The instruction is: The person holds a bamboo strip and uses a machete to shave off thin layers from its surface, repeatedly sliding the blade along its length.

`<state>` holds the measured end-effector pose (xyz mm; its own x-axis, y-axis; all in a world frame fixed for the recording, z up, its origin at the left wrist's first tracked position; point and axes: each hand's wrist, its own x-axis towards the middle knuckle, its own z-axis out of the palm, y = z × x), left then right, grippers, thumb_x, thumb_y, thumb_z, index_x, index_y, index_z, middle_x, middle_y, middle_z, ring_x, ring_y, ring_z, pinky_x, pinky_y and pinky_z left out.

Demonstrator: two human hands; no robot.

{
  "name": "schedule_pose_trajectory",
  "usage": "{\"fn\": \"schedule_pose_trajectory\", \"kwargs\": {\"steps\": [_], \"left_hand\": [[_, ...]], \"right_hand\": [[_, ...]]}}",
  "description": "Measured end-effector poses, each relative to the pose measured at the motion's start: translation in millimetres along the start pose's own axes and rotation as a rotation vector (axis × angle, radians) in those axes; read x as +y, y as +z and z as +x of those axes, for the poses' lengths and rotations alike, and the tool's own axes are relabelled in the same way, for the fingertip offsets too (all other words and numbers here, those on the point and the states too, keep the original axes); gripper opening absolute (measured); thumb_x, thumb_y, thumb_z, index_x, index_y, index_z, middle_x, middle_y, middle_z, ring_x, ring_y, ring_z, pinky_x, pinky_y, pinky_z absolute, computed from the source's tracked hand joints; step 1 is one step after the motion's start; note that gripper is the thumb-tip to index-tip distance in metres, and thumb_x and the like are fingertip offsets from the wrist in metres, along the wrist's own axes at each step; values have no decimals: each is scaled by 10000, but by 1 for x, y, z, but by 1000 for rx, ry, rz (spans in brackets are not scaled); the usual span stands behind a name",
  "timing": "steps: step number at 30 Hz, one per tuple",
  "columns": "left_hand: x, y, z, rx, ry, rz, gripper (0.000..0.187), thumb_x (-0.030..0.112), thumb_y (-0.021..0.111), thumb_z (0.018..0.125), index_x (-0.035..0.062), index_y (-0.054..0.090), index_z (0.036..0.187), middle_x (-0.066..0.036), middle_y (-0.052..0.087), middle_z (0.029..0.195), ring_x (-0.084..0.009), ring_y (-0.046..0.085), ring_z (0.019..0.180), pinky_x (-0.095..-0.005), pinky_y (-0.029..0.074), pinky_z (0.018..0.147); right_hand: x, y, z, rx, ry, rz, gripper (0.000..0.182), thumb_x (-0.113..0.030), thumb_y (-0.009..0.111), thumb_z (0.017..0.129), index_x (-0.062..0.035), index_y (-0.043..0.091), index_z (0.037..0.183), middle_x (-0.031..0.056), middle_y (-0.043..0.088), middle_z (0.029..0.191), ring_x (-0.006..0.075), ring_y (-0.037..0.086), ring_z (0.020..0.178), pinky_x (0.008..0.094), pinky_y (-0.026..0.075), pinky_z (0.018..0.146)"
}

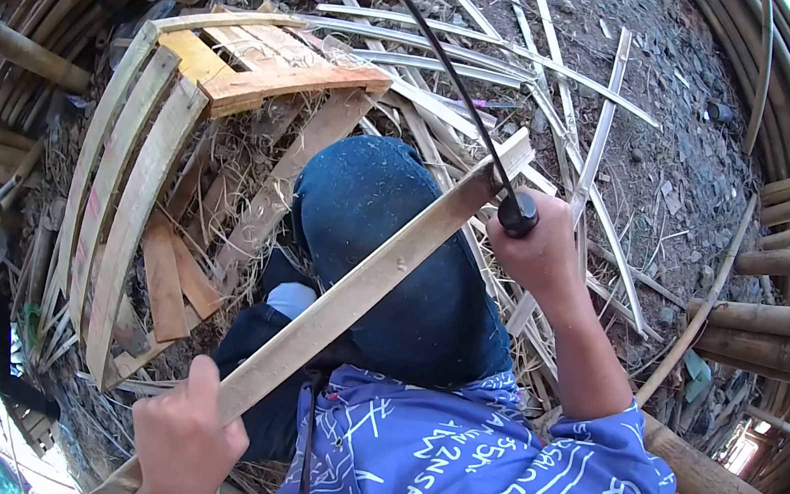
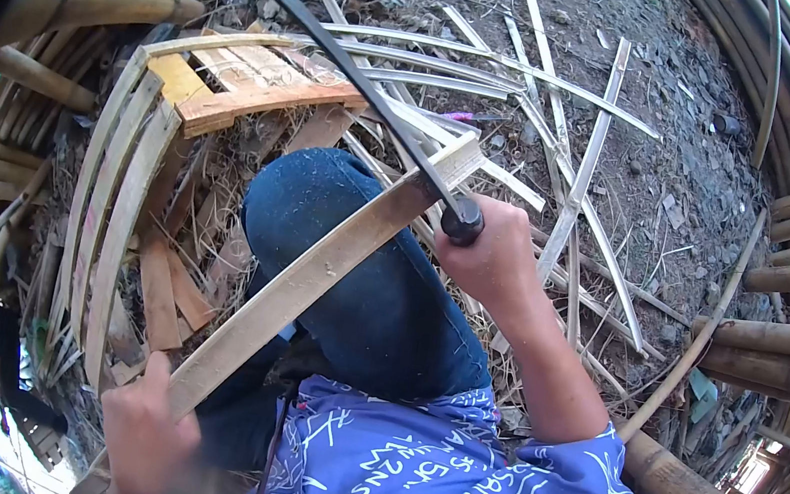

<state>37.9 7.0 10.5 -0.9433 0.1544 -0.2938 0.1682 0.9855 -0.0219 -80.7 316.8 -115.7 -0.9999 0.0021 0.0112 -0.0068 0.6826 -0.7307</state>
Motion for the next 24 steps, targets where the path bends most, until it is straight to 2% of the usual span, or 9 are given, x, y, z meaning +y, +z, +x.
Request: {"fn": "schedule_pose_trajectory", "kwargs": {"steps": [3, 5, 9, 11, 14, 15, 18, 20, 24], "left_hand": [[-2, -7, -16, -44, -118, -59, 269, 29, 596, 615, -2, 467, 850, -209, 525, 565, -397, 585, 554, -458, 452, 524], [-4, -15, -28, -116, -129, -5, 302, 126, 650, 748, 41, 558, 1023, -170, 598, 643, -349, 621, 589, -422, 490, 526], [-1, -10, -40, -47, -137, 0, 318, 135, 673, 699, 60, 525, 970, -140, 578, 603, -331, 622, 569, -431, 506, 528], [0, -8, -43, -49, -159, -4, 321, 136, 664, 703, 53, 527, 981, -144, 577, 604, -331, 620, 567, -429, 498, 521], [-1, -4, -48, -26, -164, -16, 327, 131, 657, 700, 48, 517, 983, -152, 575, 602, -341, 617, 565, -434, 493, 516], [-1, -2, -48, -23, -166, -20, 327, 131, 657, 700, 48, 517, 983, -152, 575, 602, -341, 617, 565, -434, 493, 516], [-5, -1, -48, -74, -242, -93, 309, 121, 645, 706, 44, 504, 969, -165, 576, 604, -357, 616, 572, -440, 491, 518], [-5, -4, -45, -80, -243, -79, 319, 123, 641, 705, 43, 500, 980, -179, 576, 607, -371, 613, 575, -448, 489, 518], [-8, -4, -41, -40, -226, -8, 388, 141, 659, 692, 51, 510, 1039, -179, 581, 605, -364, 613, 562, -447, 491, 512]], "right_hand": [[-8, 2, -6, -41, 3, 20, 122, -80, 652, 683, 22, 589, 660, 192, 581, 587, 324, 603, 529, 378, 462, 518], [-16, 4, -7, -78, -3, 36, 106, -75, 650, 686, 12, 596, 661, 203, 595, 611, 353, 619, 562, 386, 474, 529], [-18, 10, -5, -82, -47, 38, 98, -74, 648, 689, 5, 598, 662, 203, 592, 609, 369, 621, 583, 395, 477, 534], [-6, 14, -2, 32, -140, -70, 99, -78, 642, 693, 8, 602, 666, 204, 581, 596, 361, 620, 576, 403, 479, 543], [23, 6, 10, 40, -9, -110, 127, -91, 623, 699, 21, 586, 650, 202, 573, 591, 334, 575, 523, 391, 462, 533], [28, 5, 13, -35, 153, -111, 130, -95, 620, 691, 24, 587, 648, 197, 574, 591, 322, 553, 510, 375, 443, 522], [60, 34, -4, -30, 175, -85, 140, -98, 613, 678, 35, 583, 648, 170, 554, 560, 243, 539, 496, 354, 433, 524], [59, 35, -11, -28, 218, -8, 119, -73, 624, 708, 16, 584, 639, 57, 528, 529, 104, 463, 481, 290, 377, 471], [26, 5, -11, 78, 234, 84, 156, -58, 640, 748, 1, 544, 640, -5, 504, 530, 52, 432, 496, 248, 344, 453]]}}
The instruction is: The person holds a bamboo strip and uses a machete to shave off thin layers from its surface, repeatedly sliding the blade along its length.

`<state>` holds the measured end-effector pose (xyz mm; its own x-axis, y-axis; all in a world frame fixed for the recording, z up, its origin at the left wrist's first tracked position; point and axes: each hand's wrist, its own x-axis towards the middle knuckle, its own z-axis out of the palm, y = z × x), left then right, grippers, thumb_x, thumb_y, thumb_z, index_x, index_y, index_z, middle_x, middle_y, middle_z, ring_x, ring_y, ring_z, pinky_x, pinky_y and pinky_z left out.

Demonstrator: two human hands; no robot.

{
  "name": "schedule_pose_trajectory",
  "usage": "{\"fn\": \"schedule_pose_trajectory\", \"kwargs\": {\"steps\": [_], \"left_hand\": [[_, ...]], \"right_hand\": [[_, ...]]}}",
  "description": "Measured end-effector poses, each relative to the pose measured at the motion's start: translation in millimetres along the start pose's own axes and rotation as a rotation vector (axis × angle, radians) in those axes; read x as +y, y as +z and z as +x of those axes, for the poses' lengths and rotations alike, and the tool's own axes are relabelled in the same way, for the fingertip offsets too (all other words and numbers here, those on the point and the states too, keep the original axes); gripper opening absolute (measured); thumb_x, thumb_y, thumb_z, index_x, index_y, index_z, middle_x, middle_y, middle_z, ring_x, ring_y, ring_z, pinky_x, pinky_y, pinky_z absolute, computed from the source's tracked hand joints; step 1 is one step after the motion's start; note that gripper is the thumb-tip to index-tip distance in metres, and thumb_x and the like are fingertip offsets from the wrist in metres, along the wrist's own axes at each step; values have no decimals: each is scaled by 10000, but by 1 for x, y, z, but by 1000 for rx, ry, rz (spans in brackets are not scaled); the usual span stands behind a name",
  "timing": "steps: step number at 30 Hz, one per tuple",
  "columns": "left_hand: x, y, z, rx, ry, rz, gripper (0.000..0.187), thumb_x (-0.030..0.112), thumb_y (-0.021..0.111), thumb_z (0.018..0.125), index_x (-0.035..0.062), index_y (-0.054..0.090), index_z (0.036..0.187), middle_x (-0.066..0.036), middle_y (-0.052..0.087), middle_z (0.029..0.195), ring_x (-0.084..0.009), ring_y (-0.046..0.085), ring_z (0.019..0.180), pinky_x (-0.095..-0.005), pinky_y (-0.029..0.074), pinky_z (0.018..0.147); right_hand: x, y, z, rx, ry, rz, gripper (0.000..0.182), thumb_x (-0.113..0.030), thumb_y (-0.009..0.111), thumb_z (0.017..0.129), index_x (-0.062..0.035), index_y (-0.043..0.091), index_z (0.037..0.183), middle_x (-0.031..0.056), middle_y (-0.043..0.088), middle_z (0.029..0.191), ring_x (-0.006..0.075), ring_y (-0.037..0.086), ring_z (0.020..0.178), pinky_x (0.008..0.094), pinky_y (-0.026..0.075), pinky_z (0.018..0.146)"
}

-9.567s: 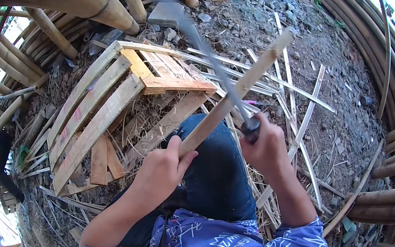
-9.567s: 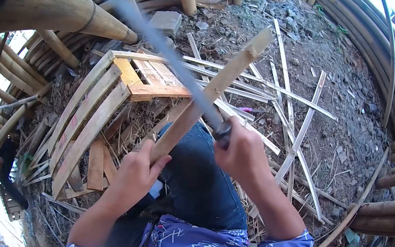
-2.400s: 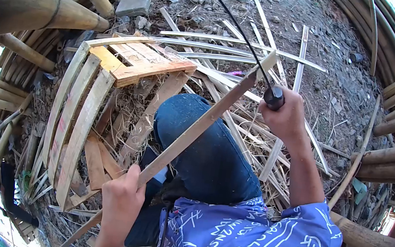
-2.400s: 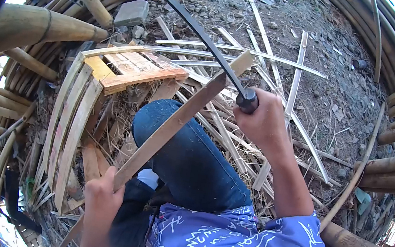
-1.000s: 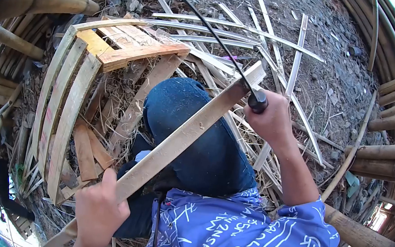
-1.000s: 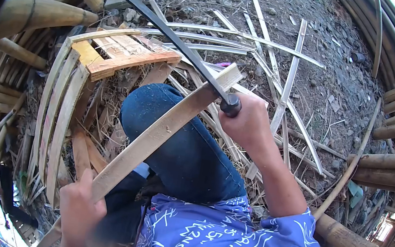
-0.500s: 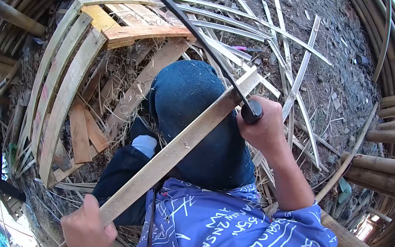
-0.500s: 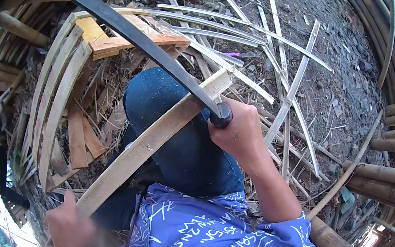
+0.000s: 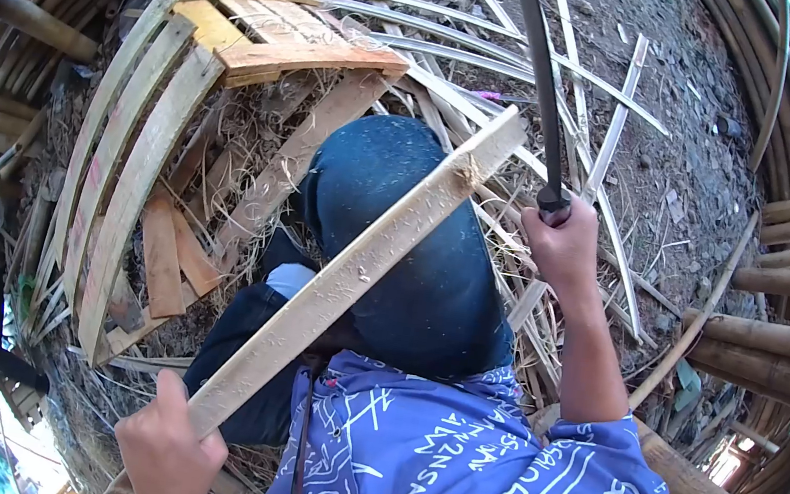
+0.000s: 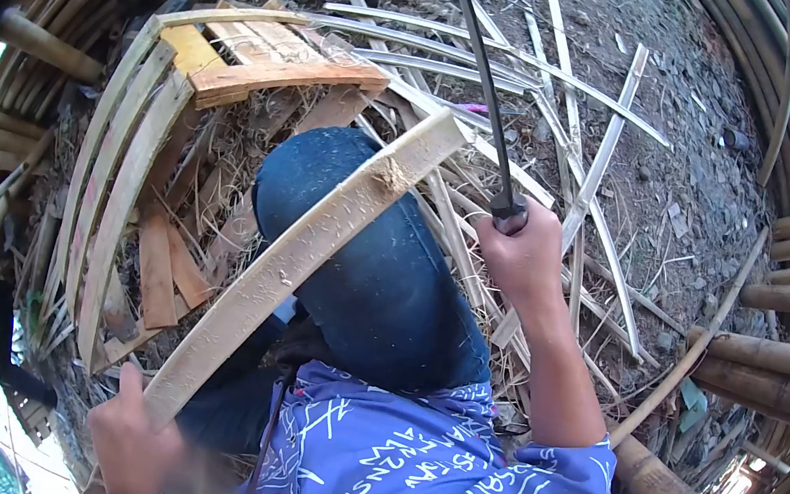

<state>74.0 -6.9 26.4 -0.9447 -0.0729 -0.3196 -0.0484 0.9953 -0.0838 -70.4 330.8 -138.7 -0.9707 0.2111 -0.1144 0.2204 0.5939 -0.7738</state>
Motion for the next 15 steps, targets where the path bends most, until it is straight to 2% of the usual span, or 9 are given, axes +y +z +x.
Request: {"fn": "schedule_pose_trajectory", "kwargs": {"steps": [2, 3, 4, 6, 7, 9, 13, 15], "left_hand": [[3, 1, 3, -6, -5, 24, 417, 147, 667, 683, 56, 506, 1057, -183, 589, 620, -371, 616, 572, -453, 493, 517], [4, 1, 4, -14, -23, 48, 447, 152, 675, 674, 62, 501, 1076, -187, 597, 634, -378, 618, 583, -458, 495, 522], [6, 0, 5, -12, -20, 46, 447, 152, 675, 674, 62, 501, 1076, -187, 597, 634, -378, 618, 583, -458, 495, 522], [10, -2, 8, -13, 1, 12, 329, 175, 644, 787, 17, 539, 1056, -176, 573, 624, -322, 600, 552, -404, 485, 535], [10, 1, 8, -13, 1, 13, 329, 175, 644, 787, 17, 539, 1056, -176, 573, 624, -322, 600, 552, -404, 485, 535], [10, 9, 8, 55, -38, -16, 287, 21, 599, 613, -14, 474, 869, -219, 529, 575, -400, 590, 564, -462, 460, 536], [11, 6, 6, 56, -27, -26, 291, 13, 609, 611, -9, 471, 867, -224, 539, 586, -408, 590, 576, -470, 461, 545], [11, 10, 6, 151, -5, -7, 315, 10, 625, 600, -8, 469, 873, -222, 534, 583, -412, 588, 580, -470, 460, 544]], "right_hand": [[-22, -13, -9, -38, -40, 86, 170, -51, 637, 743, -11, 522, 625, -6, 499, 531, 59, 433, 495, 258, 342, 452], [-25, -16, -12, -54, -153, 29, 171, -54, 637, 737, -17, 513, 625, 0, 486, 525, 72, 432, 494, 275, 342, 453], [-30, -15, -15, -69, -185, 18, 155, -65, 642, 730, -7, 527, 644, 56, 500, 524, 125, 473, 481, 309, 374, 466], [-40, -10, -17, -149, -209, -16, 137, -73, 650, 706, 6, 544, 670, 142, 534, 552, 247, 553, 498, 354, 423, 497], [-39, -8, -15, -149, -208, -15, 137, -73, 650, 706, 6, 544, 670, 142, 534, 552, 247, 553, 498, 354, 423, 497], [-34, -2, -6, -177, -262, -124, 125, -74, 648, 687, 17, 563, 687, 201, 568, 602, 370, 586, 571, 397, 459, 545], [-36, -1, 3, -139, -217, -206, 107, -74, 629, 679, 20, 579, 676, 225, 587, 649, 419, 593, 649, 420, 476, 596], [-34, -1, 6, -134, -221, -222, 101, -72, 625, 680, 18, 581, 675, 229, 589, 656, 420, 597, 658, 419, 478, 601]]}}
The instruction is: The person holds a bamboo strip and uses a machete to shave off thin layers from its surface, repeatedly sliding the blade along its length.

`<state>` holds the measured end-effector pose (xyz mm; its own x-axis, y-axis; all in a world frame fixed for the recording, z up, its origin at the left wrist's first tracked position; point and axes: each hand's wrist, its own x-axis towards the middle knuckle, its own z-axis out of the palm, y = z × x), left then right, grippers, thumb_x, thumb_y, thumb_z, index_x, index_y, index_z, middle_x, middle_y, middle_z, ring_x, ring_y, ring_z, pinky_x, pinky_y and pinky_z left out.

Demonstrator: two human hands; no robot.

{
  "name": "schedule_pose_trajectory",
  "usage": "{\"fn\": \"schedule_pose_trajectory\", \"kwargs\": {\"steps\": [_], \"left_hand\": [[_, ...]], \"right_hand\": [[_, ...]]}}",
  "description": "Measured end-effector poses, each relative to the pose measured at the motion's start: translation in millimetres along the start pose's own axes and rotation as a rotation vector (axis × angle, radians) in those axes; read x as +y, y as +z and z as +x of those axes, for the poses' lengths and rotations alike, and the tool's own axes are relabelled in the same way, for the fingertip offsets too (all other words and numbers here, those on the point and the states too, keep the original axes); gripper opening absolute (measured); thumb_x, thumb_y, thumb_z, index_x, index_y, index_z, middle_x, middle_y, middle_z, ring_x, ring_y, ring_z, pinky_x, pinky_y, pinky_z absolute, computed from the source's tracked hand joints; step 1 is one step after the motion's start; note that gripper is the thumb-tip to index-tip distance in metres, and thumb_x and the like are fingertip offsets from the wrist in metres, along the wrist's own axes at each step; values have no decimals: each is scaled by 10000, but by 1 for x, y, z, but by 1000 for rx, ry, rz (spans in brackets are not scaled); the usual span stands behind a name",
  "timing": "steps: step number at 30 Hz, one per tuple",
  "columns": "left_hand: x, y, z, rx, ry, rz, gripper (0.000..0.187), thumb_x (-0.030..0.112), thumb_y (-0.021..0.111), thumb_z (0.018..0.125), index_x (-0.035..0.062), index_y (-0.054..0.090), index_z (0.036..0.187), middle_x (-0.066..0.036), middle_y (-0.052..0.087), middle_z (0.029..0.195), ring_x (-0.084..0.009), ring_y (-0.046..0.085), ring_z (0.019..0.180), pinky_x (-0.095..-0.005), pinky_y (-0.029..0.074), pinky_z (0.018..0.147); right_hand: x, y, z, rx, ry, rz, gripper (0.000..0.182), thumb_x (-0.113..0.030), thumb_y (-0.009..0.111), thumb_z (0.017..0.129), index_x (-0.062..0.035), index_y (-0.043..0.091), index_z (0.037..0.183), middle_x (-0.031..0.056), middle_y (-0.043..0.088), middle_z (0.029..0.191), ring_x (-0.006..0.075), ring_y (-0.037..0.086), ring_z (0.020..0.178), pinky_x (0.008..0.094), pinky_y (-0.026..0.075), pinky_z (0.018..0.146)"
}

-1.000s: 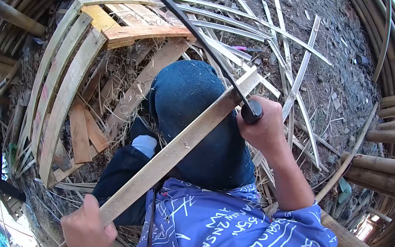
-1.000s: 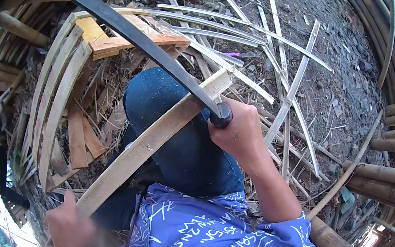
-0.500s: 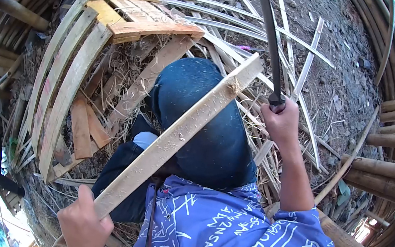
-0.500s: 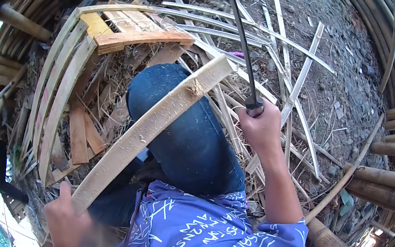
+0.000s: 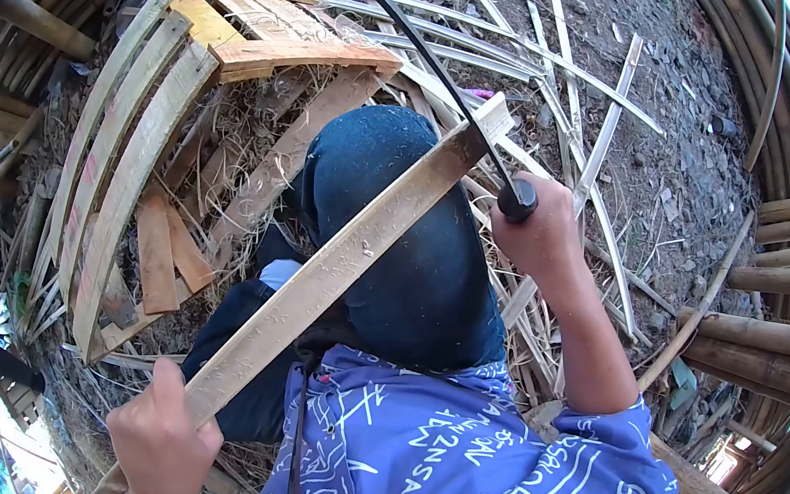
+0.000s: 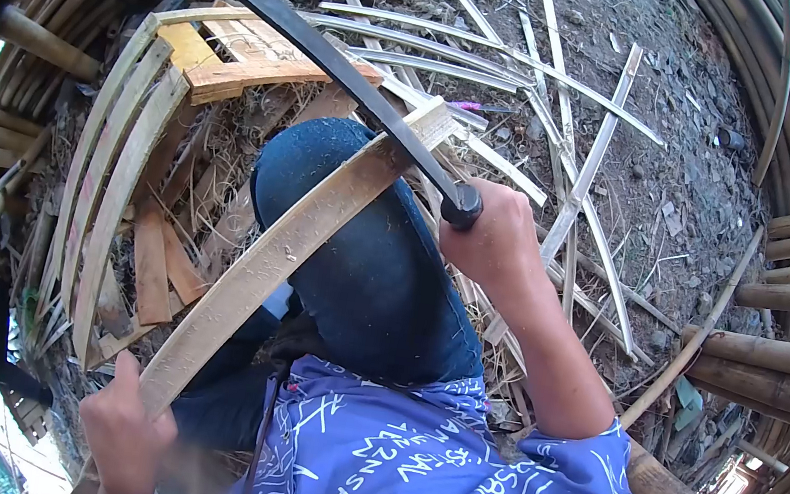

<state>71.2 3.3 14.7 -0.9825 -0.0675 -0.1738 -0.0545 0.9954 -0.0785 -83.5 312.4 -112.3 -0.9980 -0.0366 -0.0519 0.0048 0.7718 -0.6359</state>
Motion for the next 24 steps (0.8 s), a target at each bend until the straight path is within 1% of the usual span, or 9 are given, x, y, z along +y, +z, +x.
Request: {"fn": "schedule_pose_trajectory", "kwargs": {"steps": [1, 3, 5, 7, 9, 13, 16, 24], "left_hand": [[1, -1, 1, 2, 0, -3, 315, 10, 625, 600, -8, 469, 873, -222, 534, 583, -412, 588, 580, -470, 460, 544], [2, -4, 3, -68, -8, -10, 351, 7, 645, 579, -5, 466, 881, -218, 531, 581, -414, 588, 580, -471, 458, 540], [2, -3, 2, -69, -9, 2, 369, 8, 651, 572, -3, 463, 889, -216, 532, 583, -413, 587, 582, -470, 458, 542], [1, -2, 2, -74, -9, 16, 386, 9, 658, 565, -2, 461, 897, -214, 532, 586, -412, 587, 584, -469, 459, 544], [1, -2, 3, 0, 83, 106, 408, 68, 693, 539, 24, 438, 854, -114, 497, 544, -322, 575, 496, -406, 462, 482], [2, -2, 3, -11, 98, 119, 421, 67, 698, 538, 25, 433, 862, -115, 502, 557, -320, 576, 502, -404, 459, 480], [4, -2, 4, -4, 110, 89, 443, 71, 712, 535, 28, 426, 870, -118, 510, 574, -316, 582, 515, -406, 457, 481], [9, -5, 4, 12, 115, 137, 477, 87, 738, 532, 20, 426, 887, -124, 535, 603, -319, 591, 535, -397, 468, 496]], "right_hand": [[1, 0, 1, 3, -1, -12, 95, -71, 621, 680, 16, 582, 674, 233, 591, 663, 421, 600, 668, 419, 481, 607], [1, 2, 1, 16, -4, -25, 91, -73, 614, 686, 12, 586, 674, 230, 596, 665, 420, 603, 672, 426, 488, 617], [1, 4, 2, 23, 40, -15, 94, -82, 608, 693, 8, 588, 672, 223, 601, 667, 419, 604, 672, 436, 491, 623], [4, 6, 3, 42, 21, -8, 104, -92, 605, 698, 6, 589, 667, 219, 606, 668, 416, 606, 670, 441, 494, 627], [7, 10, 5, 58, -8, 2, 104, -96, 610, 696, 1, 590, 663, 215, 609, 668, 413, 609, 670, 442, 496, 630], [14, 17, 8, 88, 7, 7, 95, -95, 612, 692, -8, 593, 660, 212, 609, 660, 410, 613, 667, 445, 499, 630], [15, 21, 10, 128, -16, 27, 95, -102, 619, 690, -15, 598, 657, 211, 614, 655, 405, 620, 665, 445, 502, 621], [23, 30, 17, 186, -46, 38, 108, -110, 615, 697, -12, 595, 655, 214, 610, 653, 409, 618, 664, 447, 502, 610]]}}
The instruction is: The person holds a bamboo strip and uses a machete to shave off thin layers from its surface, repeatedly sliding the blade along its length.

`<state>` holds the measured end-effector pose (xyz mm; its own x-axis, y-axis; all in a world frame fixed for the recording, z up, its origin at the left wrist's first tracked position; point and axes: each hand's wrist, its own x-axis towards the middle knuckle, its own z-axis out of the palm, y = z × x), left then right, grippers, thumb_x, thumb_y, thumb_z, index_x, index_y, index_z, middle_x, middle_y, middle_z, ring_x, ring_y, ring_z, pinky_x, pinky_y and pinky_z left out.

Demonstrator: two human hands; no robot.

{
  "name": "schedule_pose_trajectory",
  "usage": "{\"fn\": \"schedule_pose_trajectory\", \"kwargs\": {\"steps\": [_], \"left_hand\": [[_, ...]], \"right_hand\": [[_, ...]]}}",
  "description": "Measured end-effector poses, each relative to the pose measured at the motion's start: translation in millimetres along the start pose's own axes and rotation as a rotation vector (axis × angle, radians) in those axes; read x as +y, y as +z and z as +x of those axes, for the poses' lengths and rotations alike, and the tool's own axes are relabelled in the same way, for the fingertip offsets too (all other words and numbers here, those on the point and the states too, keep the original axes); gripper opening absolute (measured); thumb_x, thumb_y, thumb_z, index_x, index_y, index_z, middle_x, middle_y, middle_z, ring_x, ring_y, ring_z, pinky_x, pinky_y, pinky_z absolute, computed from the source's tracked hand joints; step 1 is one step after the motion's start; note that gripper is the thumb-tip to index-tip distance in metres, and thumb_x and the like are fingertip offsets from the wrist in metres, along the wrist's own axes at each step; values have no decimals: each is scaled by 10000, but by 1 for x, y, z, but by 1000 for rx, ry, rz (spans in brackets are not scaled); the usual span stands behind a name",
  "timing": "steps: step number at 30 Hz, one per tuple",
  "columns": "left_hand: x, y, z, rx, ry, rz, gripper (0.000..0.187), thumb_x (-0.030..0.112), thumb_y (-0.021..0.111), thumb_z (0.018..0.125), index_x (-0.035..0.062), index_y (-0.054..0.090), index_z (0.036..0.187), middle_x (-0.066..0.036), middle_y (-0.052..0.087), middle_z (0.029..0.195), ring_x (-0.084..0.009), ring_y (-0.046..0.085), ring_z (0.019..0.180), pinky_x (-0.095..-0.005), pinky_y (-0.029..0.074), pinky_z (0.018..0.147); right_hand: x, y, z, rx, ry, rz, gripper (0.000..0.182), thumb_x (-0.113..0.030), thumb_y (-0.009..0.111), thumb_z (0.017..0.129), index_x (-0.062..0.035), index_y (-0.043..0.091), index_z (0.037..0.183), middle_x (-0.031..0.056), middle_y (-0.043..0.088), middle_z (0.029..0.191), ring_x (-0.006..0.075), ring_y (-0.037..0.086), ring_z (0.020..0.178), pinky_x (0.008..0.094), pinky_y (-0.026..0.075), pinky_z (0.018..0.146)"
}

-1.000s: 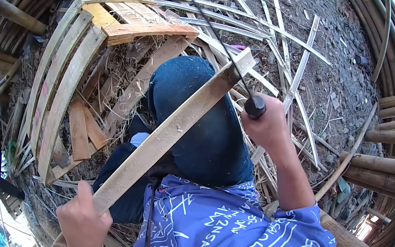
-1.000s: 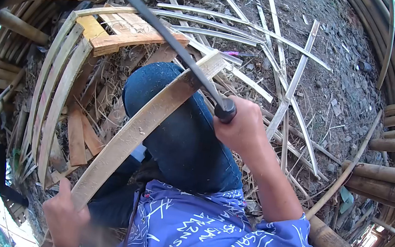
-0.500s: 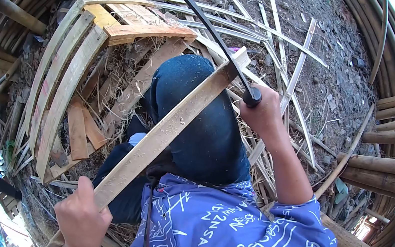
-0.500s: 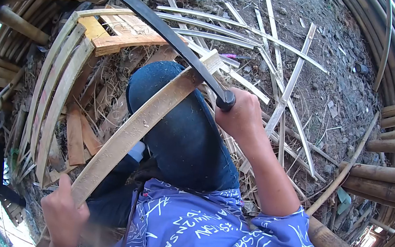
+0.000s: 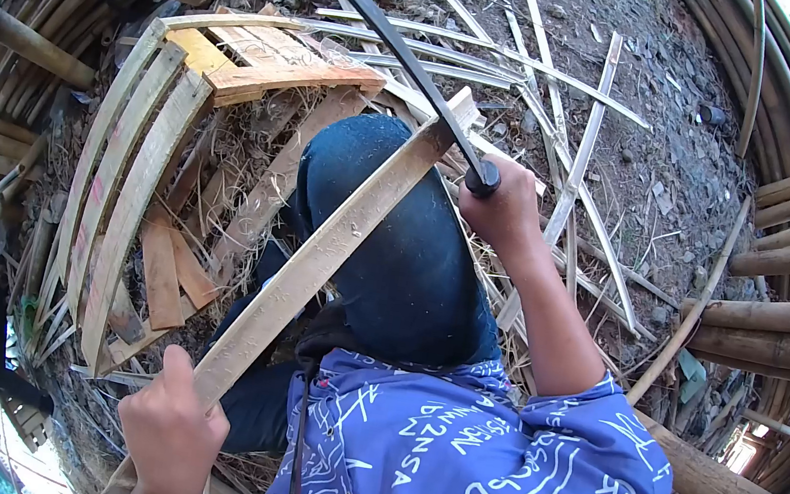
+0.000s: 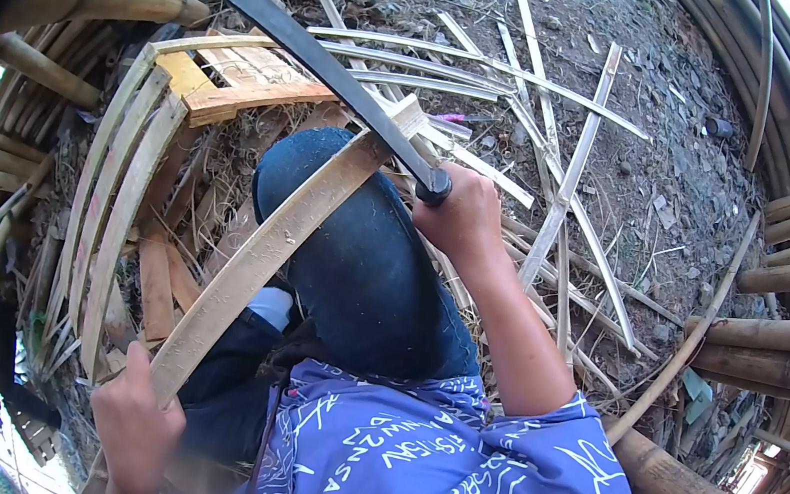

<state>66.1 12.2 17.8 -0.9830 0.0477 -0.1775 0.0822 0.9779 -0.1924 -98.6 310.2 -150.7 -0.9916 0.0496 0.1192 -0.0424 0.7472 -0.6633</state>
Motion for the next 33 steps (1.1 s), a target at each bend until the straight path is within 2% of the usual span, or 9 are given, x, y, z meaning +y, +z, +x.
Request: {"fn": "schedule_pose_trajectory", "kwargs": {"steps": [5, 7, 9, 11, 14, 21, 22, 25, 33], "left_hand": [[-1, 0, -2, -23, -60, 7, 426, 65, 705, 556, 23, 434, 882, -146, 534, 563, -349, 595, 531, -427, 474, 509], [-7, -1, -7, -56, -111, 14, 405, 56, 690, 566, 24, 438, 882, -154, 531, 546, -362, 596, 530, -439, 475, 514], [-15, 0, -11, -74, -173, -66, 358, 42, 658, 586, 30, 446, 874, -166, 524, 522, -377, 596, 530, -455, 474, 517], [-19, 3, -11, -61, -241, -64, 347, 47, 653, 592, 34, 445, 869, -164, 520, 525, -379, 588, 524, -455, 472, 514], [-26, 4, 2, -50, -139, -113, 335, 60, 647, 614, 35, 447, 882, -141, 521, 526, -352, 582, 511, -432, 468, 493], [-19, 8, 41, -27, -9, -142, 339, 84, 680, 629, 49, 456, 881, -121, 556, 543, -316, 607, 512, -405, 477, 478], [-15, 10, 46, -82, -54, -209, 354, 58, 651, 619, 25, 464, 918, -195, 565, 594, -385, 603, 590, -465, 482, 559], [0, 13, 65, -27, 28, -194, 327, 94, 686, 641, 48, 466, 878, -134, 584, 567, -322, 634, 555, -412, 510, 515], [36, 19, 114, -36, 167, -412, 340, 98, 648, 650, -1, 489, 933, -205, 599, 638, -379, 635, 652, -458, 514, 617]], "right_hand": [[18, -6, 15, 42, 44, 28, 116, -124, 606, 728, -19, 655, 726, 203, 641, 670, 354, 654, 645, 426, 516, 620], [42, -10, 35, -23, 352, -72, 161, -137, 615, 709, 14, 663, 737, 232, 653, 702, 330, 669, 660, 421, 518, 630], [70, -2, 31, -69, 377, -36, 184, -141, 600, 695, 37, 634, 721, 199, 648, 655, 299, 647, 603, 406, 478, 585], [89, 19, 8, -37, 397, 123, 212, -178, 620, 726, 31, 608, 700, 105, 579, 563, 163, 528, 515, 355, 416, 513], [102, 36, -10, 26, 366, 153, 182, -161, 632, 728, 15, 603, 689, 71, 563, 561, 136, 492, 509, 332, 395, 502], [31, -12, -5, 78, 326, 317, 228, -108, 658, 733, -39, 468, 628, -20, 446, 525, 89, 386, 462, 284, 313, 446], [26, -18, -5, 49, 310, 305, 229, -103, 676, 769, -46, 484, 657, -42, 443, 533, 60, 392, 474, 251, 288, 437], [-20, -38, -11, -10, 312, 465, 227, -95, 684, 800, -54, 495, 682, -60, 427, 537, 34, 381, 486, 237, 267, 437], [-59, -33, -22, -91, 145, 652, 201, -144, 737, 831, -31, 572, 832, -96, 457, 607, -10, 420, 534, 182, 291, 456]]}}
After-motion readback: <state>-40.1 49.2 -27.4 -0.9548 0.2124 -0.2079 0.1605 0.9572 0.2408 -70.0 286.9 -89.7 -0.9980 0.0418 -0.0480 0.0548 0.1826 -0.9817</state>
